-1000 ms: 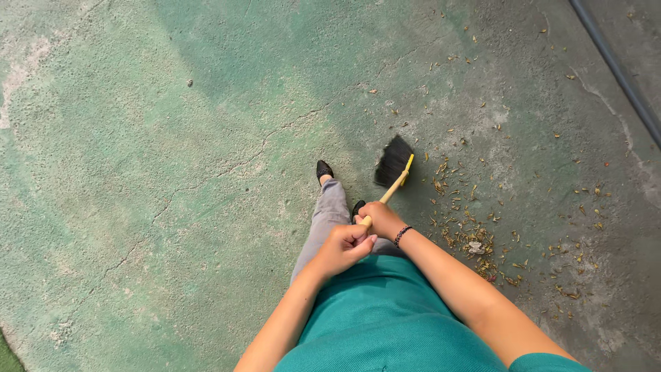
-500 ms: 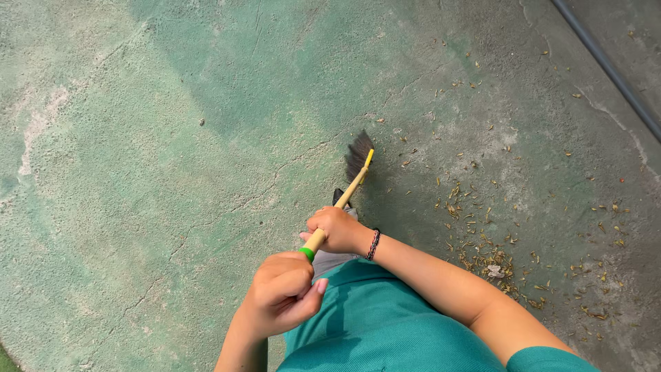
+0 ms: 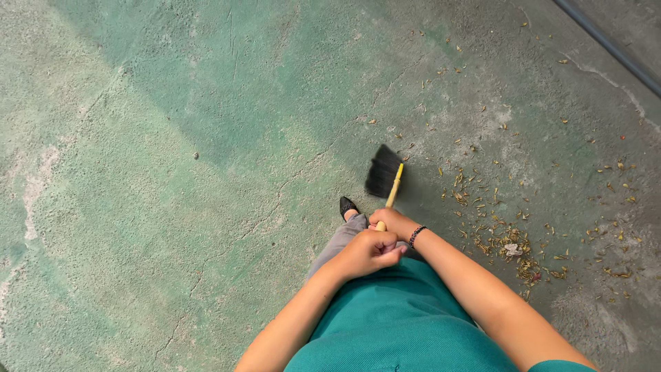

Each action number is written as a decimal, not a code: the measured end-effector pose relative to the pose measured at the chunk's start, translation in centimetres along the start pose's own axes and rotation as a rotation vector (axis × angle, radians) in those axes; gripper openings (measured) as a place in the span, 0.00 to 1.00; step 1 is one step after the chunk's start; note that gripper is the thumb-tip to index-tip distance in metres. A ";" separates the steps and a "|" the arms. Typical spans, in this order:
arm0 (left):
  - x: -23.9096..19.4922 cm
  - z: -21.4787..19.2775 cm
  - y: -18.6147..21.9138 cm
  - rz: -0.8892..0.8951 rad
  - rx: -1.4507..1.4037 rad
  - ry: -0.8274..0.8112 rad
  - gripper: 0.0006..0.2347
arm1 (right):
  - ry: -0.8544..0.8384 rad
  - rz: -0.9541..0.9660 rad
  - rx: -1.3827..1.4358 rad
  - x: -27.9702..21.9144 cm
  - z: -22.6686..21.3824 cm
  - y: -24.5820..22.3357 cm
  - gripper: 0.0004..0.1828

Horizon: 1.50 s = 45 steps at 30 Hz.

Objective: The person sweeps a concrete floor using a broom with a wooden handle and black bristles. They gather scattered dry leaves and debris into a pile while moving around a patio area that includes a planter, a green mat, and a wooden bench.

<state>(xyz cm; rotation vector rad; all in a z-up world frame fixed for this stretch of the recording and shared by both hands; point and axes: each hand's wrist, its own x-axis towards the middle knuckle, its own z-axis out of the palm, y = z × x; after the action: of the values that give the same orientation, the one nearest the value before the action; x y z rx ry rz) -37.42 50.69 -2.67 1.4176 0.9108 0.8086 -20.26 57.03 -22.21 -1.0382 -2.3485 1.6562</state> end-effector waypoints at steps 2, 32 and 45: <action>0.2 -0.1 -1.8 -0.059 -0.099 -0.020 0.17 | -0.005 0.079 -0.007 -0.7 -0.9 1.1 0.11; 1.5 -8.5 8.6 0.180 0.387 -0.127 0.08 | 0.191 -0.217 0.106 8.9 -2.2 -15.8 0.08; 4.0 -7.8 3.0 0.140 0.139 -0.035 0.09 | 0.518 0.139 0.220 3.1 -4.1 -8.0 0.10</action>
<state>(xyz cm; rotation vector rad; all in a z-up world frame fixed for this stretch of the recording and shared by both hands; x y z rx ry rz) -42.38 57.88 0.58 1.6262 0.8611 0.8353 -24.61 60.64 -14.57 -1.4024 -1.7623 1.4218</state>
